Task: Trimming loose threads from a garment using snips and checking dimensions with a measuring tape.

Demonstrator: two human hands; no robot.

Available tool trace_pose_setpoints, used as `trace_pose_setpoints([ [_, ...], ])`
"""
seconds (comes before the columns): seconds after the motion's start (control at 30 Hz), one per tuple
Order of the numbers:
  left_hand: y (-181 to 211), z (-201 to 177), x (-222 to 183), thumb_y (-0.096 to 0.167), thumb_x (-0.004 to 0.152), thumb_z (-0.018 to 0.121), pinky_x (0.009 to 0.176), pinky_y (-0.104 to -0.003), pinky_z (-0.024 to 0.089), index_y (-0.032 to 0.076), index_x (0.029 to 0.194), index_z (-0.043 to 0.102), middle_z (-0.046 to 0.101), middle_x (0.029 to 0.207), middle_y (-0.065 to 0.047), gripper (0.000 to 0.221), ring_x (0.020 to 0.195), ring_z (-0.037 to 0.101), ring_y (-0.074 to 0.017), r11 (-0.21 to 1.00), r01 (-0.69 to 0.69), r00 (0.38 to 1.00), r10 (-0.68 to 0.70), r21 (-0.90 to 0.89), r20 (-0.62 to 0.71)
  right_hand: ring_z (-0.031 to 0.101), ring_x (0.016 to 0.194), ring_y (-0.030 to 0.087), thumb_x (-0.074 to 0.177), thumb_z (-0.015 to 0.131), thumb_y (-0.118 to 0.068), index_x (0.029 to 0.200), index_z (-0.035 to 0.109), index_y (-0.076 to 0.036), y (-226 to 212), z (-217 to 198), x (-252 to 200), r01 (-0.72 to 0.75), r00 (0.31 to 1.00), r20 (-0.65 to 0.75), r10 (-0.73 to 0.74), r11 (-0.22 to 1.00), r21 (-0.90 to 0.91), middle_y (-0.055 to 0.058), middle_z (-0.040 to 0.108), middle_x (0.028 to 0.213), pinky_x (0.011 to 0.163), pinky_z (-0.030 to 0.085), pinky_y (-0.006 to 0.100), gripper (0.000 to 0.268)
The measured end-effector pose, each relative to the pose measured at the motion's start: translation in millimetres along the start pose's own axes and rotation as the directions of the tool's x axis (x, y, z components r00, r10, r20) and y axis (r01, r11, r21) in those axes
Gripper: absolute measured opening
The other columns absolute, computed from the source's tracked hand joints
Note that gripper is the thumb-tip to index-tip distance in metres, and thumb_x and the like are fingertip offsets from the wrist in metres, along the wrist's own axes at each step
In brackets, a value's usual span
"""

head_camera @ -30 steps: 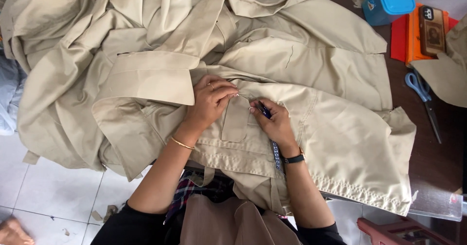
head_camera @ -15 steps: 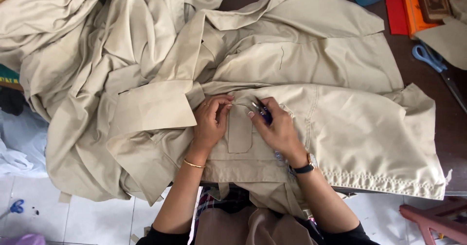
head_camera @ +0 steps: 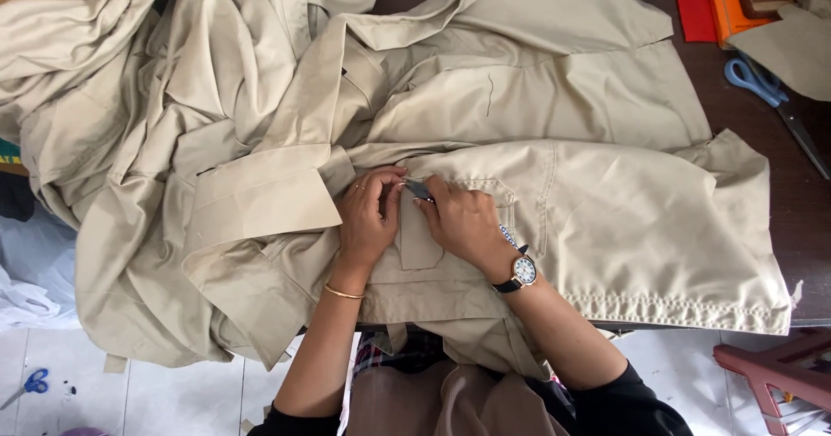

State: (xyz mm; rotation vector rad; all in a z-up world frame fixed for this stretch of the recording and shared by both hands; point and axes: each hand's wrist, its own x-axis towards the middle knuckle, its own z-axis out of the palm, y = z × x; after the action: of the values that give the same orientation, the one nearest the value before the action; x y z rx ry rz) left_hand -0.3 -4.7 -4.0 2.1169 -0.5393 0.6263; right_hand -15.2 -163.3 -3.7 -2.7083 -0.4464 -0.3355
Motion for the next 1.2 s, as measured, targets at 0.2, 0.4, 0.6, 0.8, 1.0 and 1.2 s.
trace_pose_setpoints([
  [0.2, 0.7, -1.0, 0.8, 0.011, 0.091, 0.057, 0.075, -0.035, 0.048, 0.009, 0.089, 0.056, 0.065, 0.089, -0.005, 0.003, 0.083, 0.064, -0.0255, 1.000, 0.013, 1.000, -0.013, 0.016, 0.017, 0.065, 0.051, 0.031, 0.085, 0.057, -0.028, 0.086, 0.056, -0.013, -0.2, -3.9, 3.6, 0.015, 0.999, 0.032, -0.016, 0.999, 0.037, 0.007, 0.060, 0.055, 0.048, 0.052, 0.043, 0.015],
  [0.4, -0.2, -0.2, 0.6, 0.012, 0.091, 0.057, 0.075, -0.034, 0.048, 0.010, 0.089, 0.056, 0.065, 0.091, -0.004, 0.003, 0.083, 0.064, -0.0246, 1.000, 0.008, 0.999, -0.009, 0.030, 0.030, 0.064, 0.047, 0.029, 0.084, 0.056, -0.027, 0.083, 0.055, -0.013, 0.5, 4.7, 3.1, 0.021, 1.000, 0.001, -0.021, 1.000, 0.003, 0.004, 0.057, 0.050, 0.046, 0.052, 0.041, 0.013],
  [0.6, 10.9, -9.6, -4.2, 0.010, 0.095, 0.048, 0.076, -0.035, 0.049, 0.007, 0.094, 0.054, 0.064, 0.093, -0.008, 0.007, 0.085, 0.064, -0.0271, 0.972, 0.142, 0.988, -0.150, -0.184, -0.026, 0.064, 0.060, 0.037, 0.081, 0.063, -0.025, 0.087, 0.059, -0.009, 8.0, -16.1, -1.6, -0.112, 0.994, 0.019, 0.112, 0.935, 0.337, 0.014, 0.061, 0.059, 0.052, 0.051, 0.046, 0.017],
  [0.8, 32.0, -50.5, -78.2, 0.022, 0.093, 0.050, 0.069, -0.032, 0.050, 0.012, 0.078, 0.059, 0.064, 0.071, -0.003, 0.020, 0.068, 0.064, -0.0219, 0.840, 0.492, 0.857, -0.421, -0.230, 0.298, 0.058, 0.061, 0.022, 0.082, 0.065, -0.026, 0.086, 0.067, -0.008, 73.0, -1.2, -45.7, -0.526, 0.849, 0.312, 0.427, 0.614, 0.589, 0.011, 0.062, 0.062, 0.057, 0.046, 0.036, 0.018],
  [1.0, 94.4, -97.5, -79.0, 0.022, 0.087, 0.052, 0.074, -0.025, 0.045, 0.020, 0.088, 0.062, 0.069, 0.085, 0.005, 0.010, 0.080, 0.064, -0.0117, 0.758, 0.629, 0.212, -0.381, 0.173, 0.900, 0.046, 0.059, 0.006, 0.092, 0.048, -0.026, 0.102, 0.070, -0.013, 23.4, -59.8, -19.1, -0.649, 0.759, 0.509, 0.405, 0.532, 0.544, -0.005, 0.053, 0.063, 0.058, 0.039, 0.020, 0.028],
  [1.2, 83.1, -75.0, -56.2, 0.022, 0.090, 0.055, 0.086, -0.033, 0.046, 0.015, 0.105, 0.061, 0.066, 0.100, -0.002, 0.018, 0.093, 0.062, -0.0190, 0.826, 0.552, 0.689, -0.377, -0.111, 0.619, 0.051, 0.048, 0.009, 0.088, 0.056, -0.021, 0.096, 0.068, -0.009, 15.3, -23.9, -7.8, -0.579, 0.815, 0.447, 0.368, 0.533, 0.617, 0.001, 0.053, 0.048, 0.056, 0.041, 0.022, 0.018],
])
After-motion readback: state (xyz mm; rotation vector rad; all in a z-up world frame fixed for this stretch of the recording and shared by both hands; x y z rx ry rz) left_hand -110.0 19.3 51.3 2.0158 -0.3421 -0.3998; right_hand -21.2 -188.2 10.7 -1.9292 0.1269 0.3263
